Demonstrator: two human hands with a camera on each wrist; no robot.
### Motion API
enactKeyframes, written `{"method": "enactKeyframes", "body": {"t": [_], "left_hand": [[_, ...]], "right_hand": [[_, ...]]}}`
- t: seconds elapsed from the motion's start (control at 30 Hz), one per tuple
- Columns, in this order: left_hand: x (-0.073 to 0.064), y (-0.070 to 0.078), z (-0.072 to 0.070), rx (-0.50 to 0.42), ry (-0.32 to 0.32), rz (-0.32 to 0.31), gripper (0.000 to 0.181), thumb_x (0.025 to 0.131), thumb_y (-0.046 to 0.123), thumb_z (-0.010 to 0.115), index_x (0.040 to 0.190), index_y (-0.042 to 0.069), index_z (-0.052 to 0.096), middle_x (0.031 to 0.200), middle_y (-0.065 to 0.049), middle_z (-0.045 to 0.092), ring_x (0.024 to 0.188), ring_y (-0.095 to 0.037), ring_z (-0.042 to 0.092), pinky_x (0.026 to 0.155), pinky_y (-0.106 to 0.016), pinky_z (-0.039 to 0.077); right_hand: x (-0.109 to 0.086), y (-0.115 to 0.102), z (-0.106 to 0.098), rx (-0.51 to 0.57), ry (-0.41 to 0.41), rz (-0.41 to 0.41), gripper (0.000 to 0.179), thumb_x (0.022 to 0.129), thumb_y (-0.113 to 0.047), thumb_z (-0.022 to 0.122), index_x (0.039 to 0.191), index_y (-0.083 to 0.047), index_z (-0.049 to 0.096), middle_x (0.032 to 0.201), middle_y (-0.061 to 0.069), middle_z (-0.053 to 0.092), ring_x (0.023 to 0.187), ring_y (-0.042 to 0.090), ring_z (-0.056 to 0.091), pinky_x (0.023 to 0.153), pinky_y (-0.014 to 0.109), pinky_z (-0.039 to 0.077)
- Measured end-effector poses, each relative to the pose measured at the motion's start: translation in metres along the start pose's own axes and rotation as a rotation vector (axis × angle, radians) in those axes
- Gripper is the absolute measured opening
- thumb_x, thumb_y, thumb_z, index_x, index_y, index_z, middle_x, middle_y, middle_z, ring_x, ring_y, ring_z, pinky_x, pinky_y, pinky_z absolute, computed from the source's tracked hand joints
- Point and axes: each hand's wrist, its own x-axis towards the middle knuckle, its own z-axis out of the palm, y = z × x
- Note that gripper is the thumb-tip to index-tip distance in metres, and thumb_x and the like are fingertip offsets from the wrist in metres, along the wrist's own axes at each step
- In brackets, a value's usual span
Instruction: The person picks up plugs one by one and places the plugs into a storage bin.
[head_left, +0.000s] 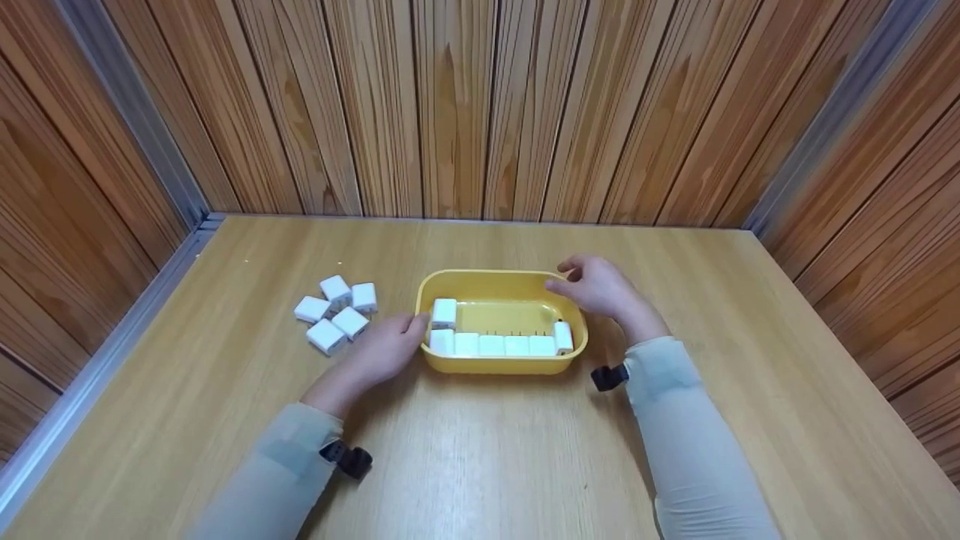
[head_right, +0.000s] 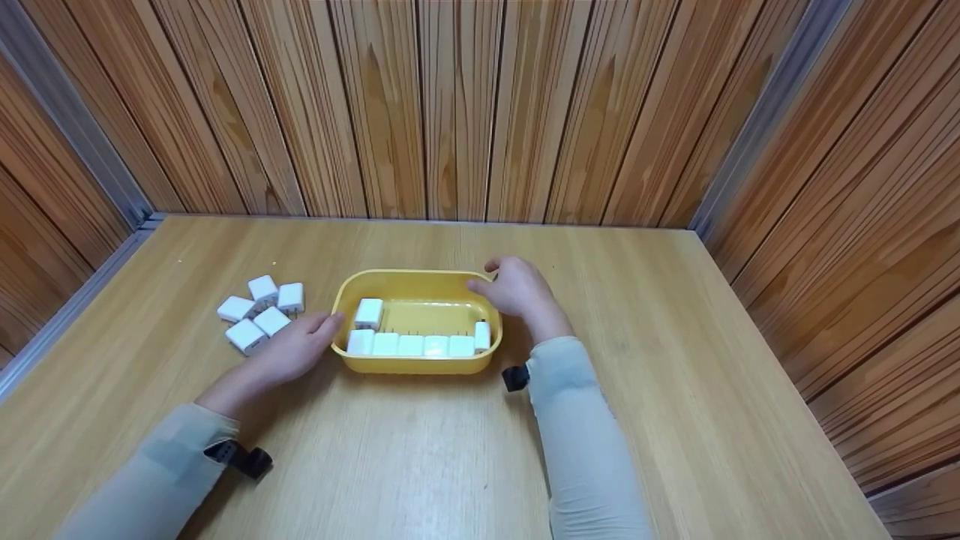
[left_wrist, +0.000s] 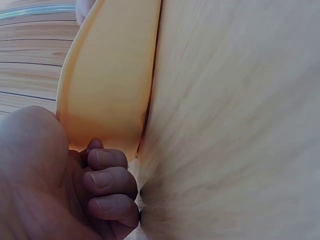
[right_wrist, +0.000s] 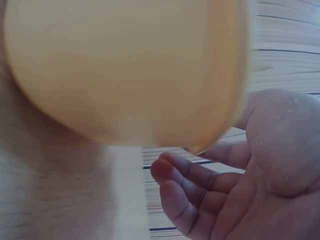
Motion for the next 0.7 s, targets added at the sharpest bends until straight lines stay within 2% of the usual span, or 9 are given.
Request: {"method": "enactKeyframes", "body": {"t": [0.17,0.27,0.37,0.53,0.7], "left_hand": [[0.0,-0.002,0.001,-0.007,0.002,0.014,0.066,0.117,0.06,0.033,0.154,0.014,0.062,0.129,-0.008,0.068,0.122,-0.028,0.065,0.109,-0.053,0.051],[0.001,-0.002,0.003,-0.02,0.003,0.022,0.067,0.117,0.06,0.034,0.159,0.014,0.058,0.142,-0.008,0.066,0.135,-0.029,0.062,0.119,-0.058,0.046],[0.001,-0.001,0.004,-0.03,0.002,0.019,0.067,0.117,0.06,0.034,0.161,0.014,0.056,0.149,-0.008,0.064,0.142,-0.029,0.059,0.123,-0.06,0.041],[0.001,-0.002,0.002,-0.041,-0.01,0.024,0.067,0.117,0.06,0.034,0.163,0.015,0.054,0.152,-0.007,0.063,0.146,-0.03,0.056,0.124,-0.062,0.039],[0.001,-0.002,0.0,-0.047,-0.02,0.023,0.068,0.117,0.061,0.033,0.163,0.016,0.054,0.151,-0.008,0.063,0.146,-0.03,0.057,0.124,-0.061,0.04]], "right_hand": [[0.007,0.01,0.009,0.016,-0.013,-0.041,0.064,0.109,-0.048,0.07,0.156,-0.005,0.058,0.151,0.022,0.061,0.137,0.04,0.059,0.115,0.059,0.049],[0.01,0.015,0.013,0.027,-0.033,-0.072,0.067,0.109,-0.045,0.072,0.159,-0.004,0.055,0.155,0.022,0.06,0.145,0.041,0.056,0.121,0.061,0.043],[0.013,0.018,0.017,0.041,-0.054,-0.08,0.071,0.109,-0.044,0.072,0.163,-0.003,0.051,0.159,0.022,0.058,0.15,0.042,0.051,0.125,0.062,0.038],[0.015,0.02,0.023,0.038,-0.063,-0.034,0.075,0.111,-0.044,0.067,0.168,-0.001,0.042,0.168,0.025,0.047,0.158,0.045,0.041,0.129,0.063,0.03],[0.018,0.023,0.026,0.085,-0.064,-0.029,0.072,0.115,-0.042,0.058,0.169,0.002,0.039,0.17,0.027,0.044,0.16,0.046,0.037,0.131,0.061,0.026]]}}
